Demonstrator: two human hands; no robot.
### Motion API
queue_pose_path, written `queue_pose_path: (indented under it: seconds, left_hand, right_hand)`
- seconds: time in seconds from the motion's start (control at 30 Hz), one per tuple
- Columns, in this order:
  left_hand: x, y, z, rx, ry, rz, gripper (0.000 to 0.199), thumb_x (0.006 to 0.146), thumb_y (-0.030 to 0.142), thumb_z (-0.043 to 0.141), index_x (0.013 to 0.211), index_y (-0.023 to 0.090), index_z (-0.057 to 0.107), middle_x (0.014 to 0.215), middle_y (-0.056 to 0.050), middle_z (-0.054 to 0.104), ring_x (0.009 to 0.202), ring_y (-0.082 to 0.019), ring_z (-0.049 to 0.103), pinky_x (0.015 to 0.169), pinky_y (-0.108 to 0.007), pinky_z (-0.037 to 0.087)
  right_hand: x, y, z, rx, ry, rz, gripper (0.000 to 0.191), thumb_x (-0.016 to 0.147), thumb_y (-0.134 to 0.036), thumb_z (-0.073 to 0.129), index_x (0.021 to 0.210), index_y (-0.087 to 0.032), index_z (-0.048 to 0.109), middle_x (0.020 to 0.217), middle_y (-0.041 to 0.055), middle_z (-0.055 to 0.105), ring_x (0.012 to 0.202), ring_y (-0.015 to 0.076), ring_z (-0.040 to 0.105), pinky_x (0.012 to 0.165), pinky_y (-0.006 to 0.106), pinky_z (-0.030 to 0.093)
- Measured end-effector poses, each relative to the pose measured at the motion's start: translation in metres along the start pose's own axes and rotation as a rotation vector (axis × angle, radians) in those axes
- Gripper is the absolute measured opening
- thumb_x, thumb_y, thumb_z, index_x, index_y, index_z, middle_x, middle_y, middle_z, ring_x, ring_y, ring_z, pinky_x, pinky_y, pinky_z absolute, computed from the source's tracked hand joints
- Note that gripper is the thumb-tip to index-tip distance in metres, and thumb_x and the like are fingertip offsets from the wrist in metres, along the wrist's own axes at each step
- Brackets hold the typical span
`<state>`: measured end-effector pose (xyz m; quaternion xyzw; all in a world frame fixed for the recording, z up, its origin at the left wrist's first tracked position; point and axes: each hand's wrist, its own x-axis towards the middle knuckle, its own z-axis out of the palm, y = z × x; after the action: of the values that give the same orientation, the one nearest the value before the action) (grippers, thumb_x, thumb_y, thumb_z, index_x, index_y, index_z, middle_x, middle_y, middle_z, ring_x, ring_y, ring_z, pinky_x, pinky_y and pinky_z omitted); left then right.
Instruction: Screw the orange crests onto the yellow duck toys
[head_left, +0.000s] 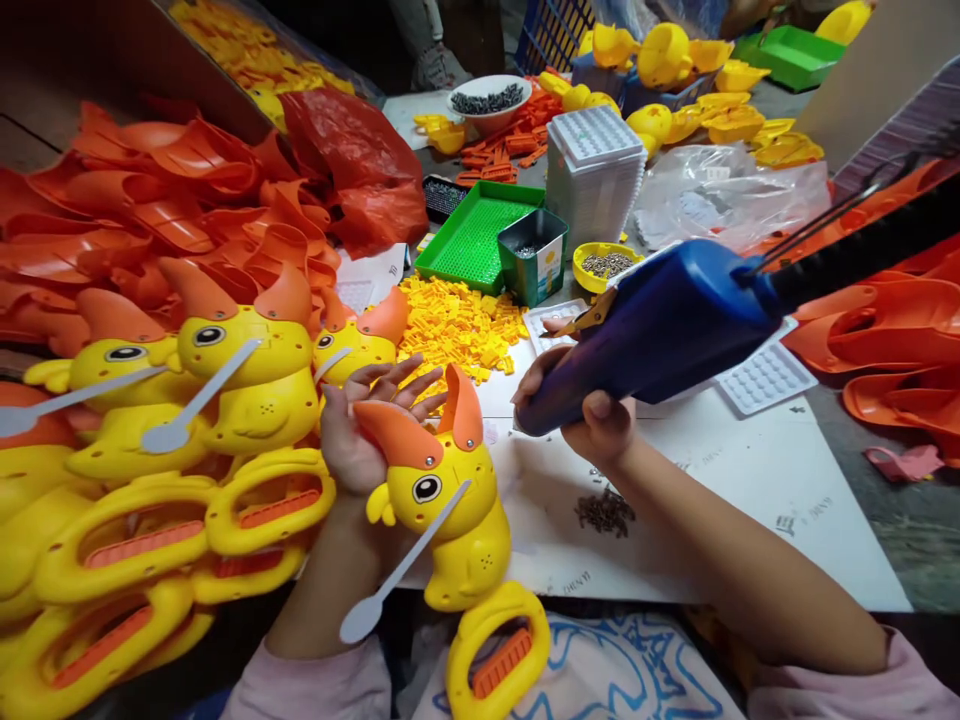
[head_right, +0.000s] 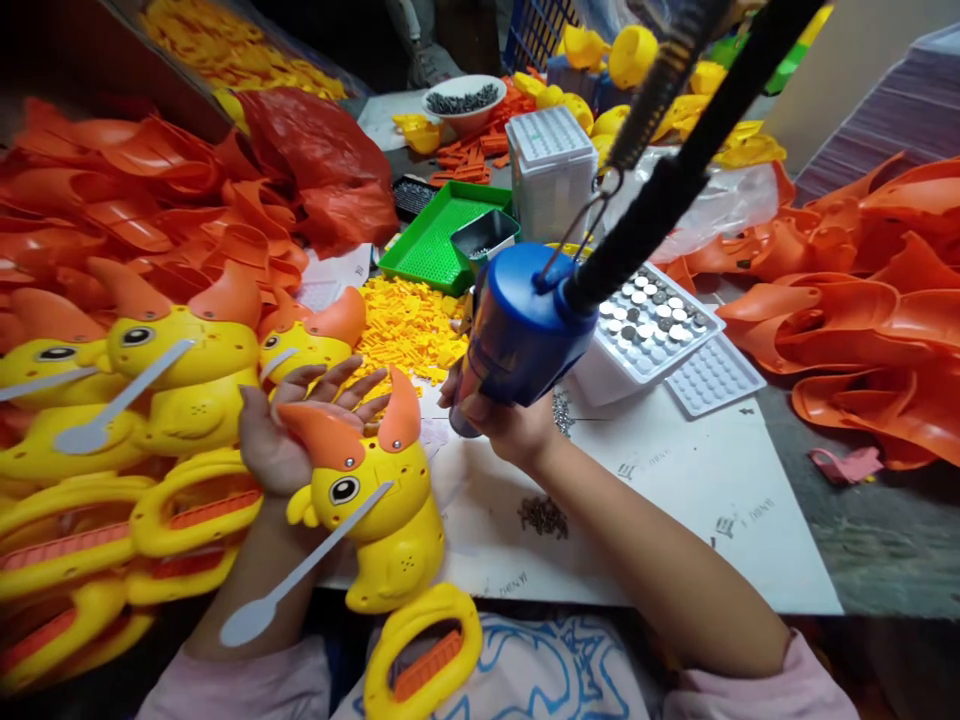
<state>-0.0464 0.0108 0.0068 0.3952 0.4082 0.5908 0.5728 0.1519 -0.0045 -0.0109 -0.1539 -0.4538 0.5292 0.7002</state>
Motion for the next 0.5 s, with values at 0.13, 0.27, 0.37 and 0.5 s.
queue_pose_path:
  seconds: [0.13, 0.27, 0.37, 0.5]
  left_hand:
    - [-0.011, 0.001, -0.003, -0.067, -0.008, 0.01, 0.036, 0.065, 0.037, 0.082, 0.09, 0.027, 0.057, 0.109, 0.0, 0.062, 0.102, -0.021, 0.063, 0.09, -0.046, 0.056]
    - [-0.008, -0.008, 0.001, -0.067, 0.021, -0.006, 0.034, 0.062, 0.021, 0.083, 0.08, 0.023, 0.054, 0.098, 0.003, 0.056, 0.095, -0.016, 0.061, 0.091, -0.042, 0.056]
    - [-0.002, -0.022, 0.01, 0.024, 0.0, -0.006, 0.033, 0.063, 0.026, 0.082, 0.079, 0.021, 0.053, 0.093, 0.003, 0.056, 0.088, -0.013, 0.06, 0.084, -0.033, 0.056]
    - [0.009, -0.037, 0.017, 0.143, -0.037, 0.038, 0.03, 0.067, 0.037, 0.08, 0.079, 0.021, 0.057, 0.089, 0.001, 0.059, 0.079, -0.012, 0.058, 0.074, -0.025, 0.052]
  right_hand:
    - [0.0, -0.001, 0.005, -0.001, 0.027, 0.027, 0.046, 0.075, -0.059, 0.069, 0.088, -0.015, 0.061, 0.074, 0.0004, 0.063, 0.065, 0.0132, 0.063, 0.058, 0.028, 0.055]
    - [0.004, -0.02, 0.008, -0.006, 0.067, 0.044, 0.051, 0.066, -0.066, 0.07, 0.09, -0.021, 0.063, 0.069, 0.0013, 0.064, 0.057, 0.0201, 0.065, 0.047, 0.035, 0.055]
    - [0.007, -0.048, 0.003, -0.037, 0.084, -0.017, 0.049, 0.066, -0.064, 0.07, 0.098, -0.027, 0.066, 0.068, 0.001, 0.067, 0.056, 0.0224, 0.065, 0.047, 0.037, 0.054]
    - [0.008, -0.084, -0.009, -0.105, 0.116, -0.082, 0.053, 0.07, -0.063, 0.067, 0.106, -0.025, 0.068, 0.071, 0.0026, 0.07, 0.057, 0.0232, 0.063, 0.052, 0.041, 0.054]
